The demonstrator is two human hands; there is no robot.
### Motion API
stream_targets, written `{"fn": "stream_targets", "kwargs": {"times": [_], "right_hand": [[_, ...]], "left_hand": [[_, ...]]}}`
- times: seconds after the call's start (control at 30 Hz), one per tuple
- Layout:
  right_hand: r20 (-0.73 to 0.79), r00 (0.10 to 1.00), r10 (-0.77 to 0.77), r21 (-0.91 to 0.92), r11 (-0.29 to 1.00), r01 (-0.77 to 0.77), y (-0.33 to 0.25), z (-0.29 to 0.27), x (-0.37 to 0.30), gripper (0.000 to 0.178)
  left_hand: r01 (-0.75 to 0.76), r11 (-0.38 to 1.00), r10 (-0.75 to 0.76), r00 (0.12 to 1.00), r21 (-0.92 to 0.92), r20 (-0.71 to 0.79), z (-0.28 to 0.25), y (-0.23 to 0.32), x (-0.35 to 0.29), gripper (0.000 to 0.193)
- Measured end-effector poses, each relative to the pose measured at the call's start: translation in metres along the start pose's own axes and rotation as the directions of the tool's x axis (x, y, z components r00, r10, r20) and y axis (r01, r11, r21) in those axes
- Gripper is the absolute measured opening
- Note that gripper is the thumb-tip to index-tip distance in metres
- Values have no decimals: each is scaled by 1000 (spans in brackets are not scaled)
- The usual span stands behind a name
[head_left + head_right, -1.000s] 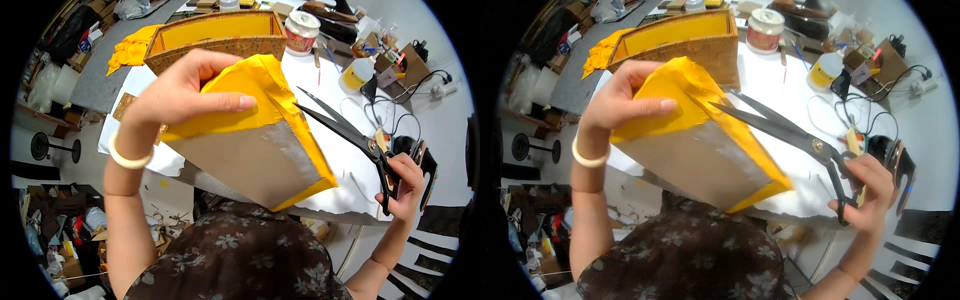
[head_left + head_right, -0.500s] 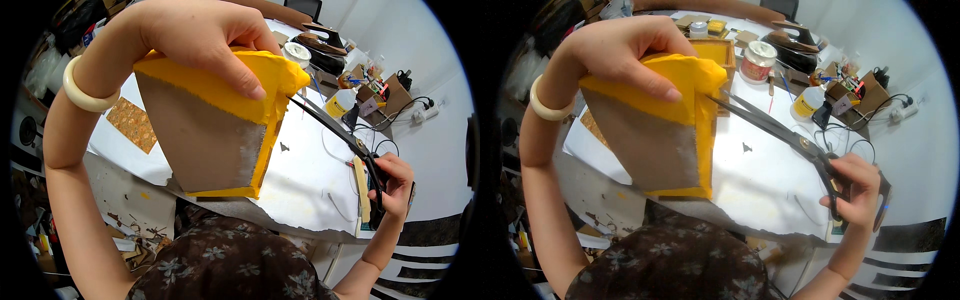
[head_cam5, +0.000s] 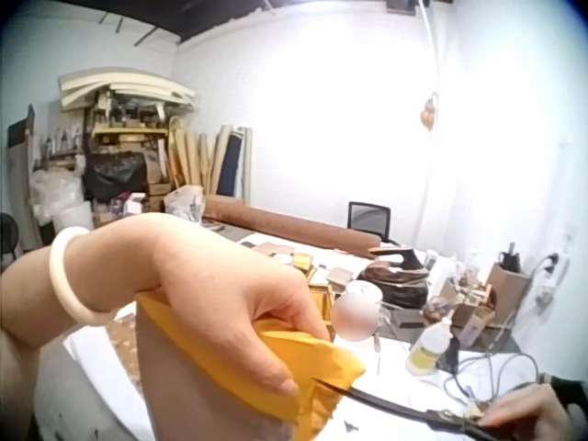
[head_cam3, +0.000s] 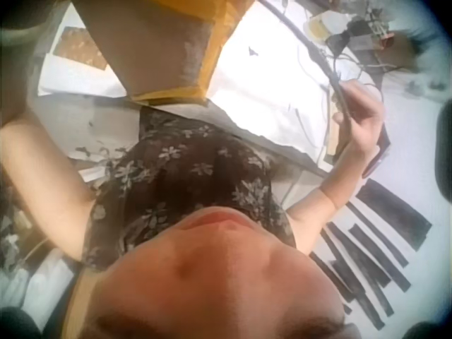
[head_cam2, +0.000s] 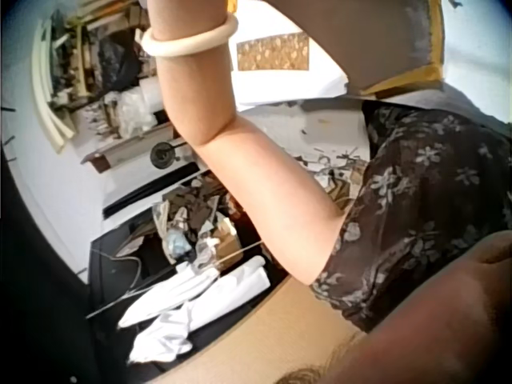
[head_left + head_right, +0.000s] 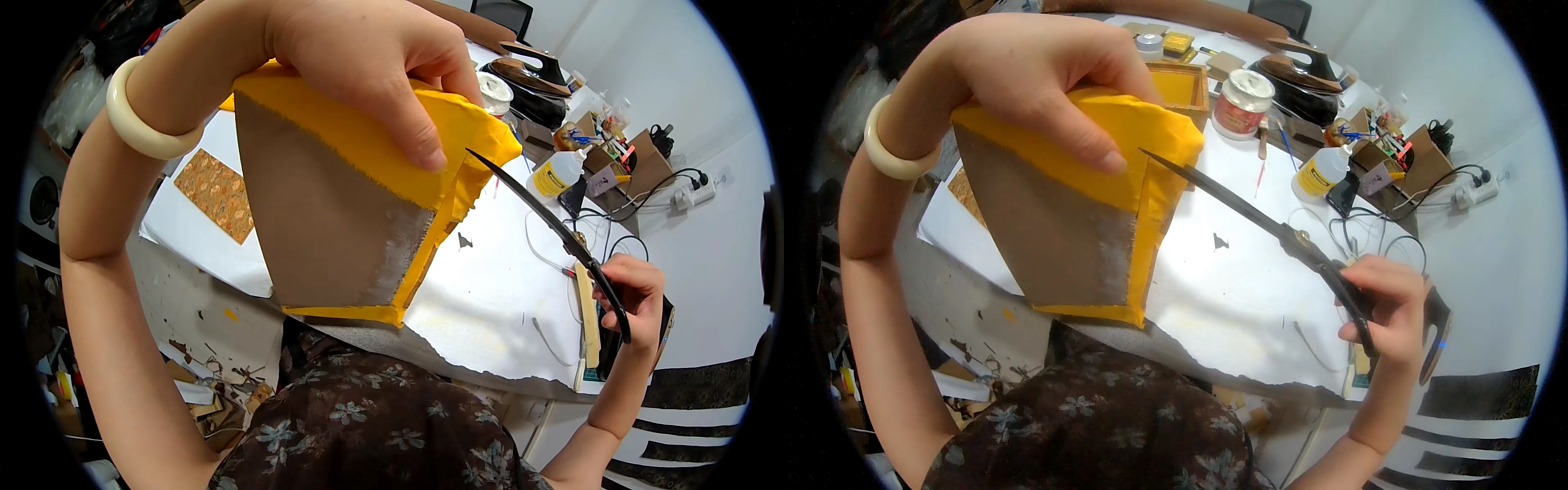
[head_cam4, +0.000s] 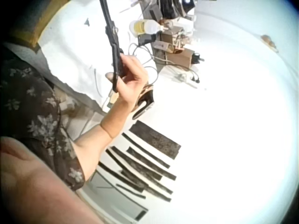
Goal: The person applies adhesive to the edges of a rectangular board using a brush, then presses a yellow fabric onto the glued surface. They use scissors to trim the excess fabric along the edges and fold the remaining fabric over the sides, smoothing it by hand to secure the attachment.
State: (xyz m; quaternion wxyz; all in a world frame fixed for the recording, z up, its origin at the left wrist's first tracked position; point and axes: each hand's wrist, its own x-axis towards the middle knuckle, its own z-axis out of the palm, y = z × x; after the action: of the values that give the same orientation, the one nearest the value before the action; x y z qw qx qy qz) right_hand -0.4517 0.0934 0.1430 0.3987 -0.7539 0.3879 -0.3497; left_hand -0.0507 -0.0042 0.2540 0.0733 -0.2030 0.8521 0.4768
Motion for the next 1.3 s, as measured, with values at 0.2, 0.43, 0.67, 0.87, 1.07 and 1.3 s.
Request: {"fn": "stream_targets", "kwargs": {"times": [0.2, 0.43, 0.67, 0.87, 1.07, 1.3], "right_hand": [[14, 1000, 21, 29, 999, -22, 2, 3, 2, 65], [31, 999, 34, 48, 998, -35, 4, 3, 1, 64], [63, 998, -8, 56, 998, 4, 10, -2, -2, 56], [47, 999, 7, 86, 996, -12, 8, 0, -3, 56], [89, 996, 26, 105, 994, -36, 6, 1, -2, 52], [118, 992, 31, 176, 983, -51, 12, -1, 0, 52]], "left_hand": [[-62, 994, 68, 995, 93, -68, 10, 3, -6, 35], [56, 998, -55, 997, 12, -61, 8, 4, -3, 35], [-38, 996, 40, 999, -83, 31, 1, -5, 0, 33], [-54, 998, 53, 998, -26, -32, 9, 0, -4, 34], [75, 997, -73, 991, 10, -108, 17, -2, 0, 44], [97, 994, -92, 991, 45, -98, 15, 2, 1, 45]]}}
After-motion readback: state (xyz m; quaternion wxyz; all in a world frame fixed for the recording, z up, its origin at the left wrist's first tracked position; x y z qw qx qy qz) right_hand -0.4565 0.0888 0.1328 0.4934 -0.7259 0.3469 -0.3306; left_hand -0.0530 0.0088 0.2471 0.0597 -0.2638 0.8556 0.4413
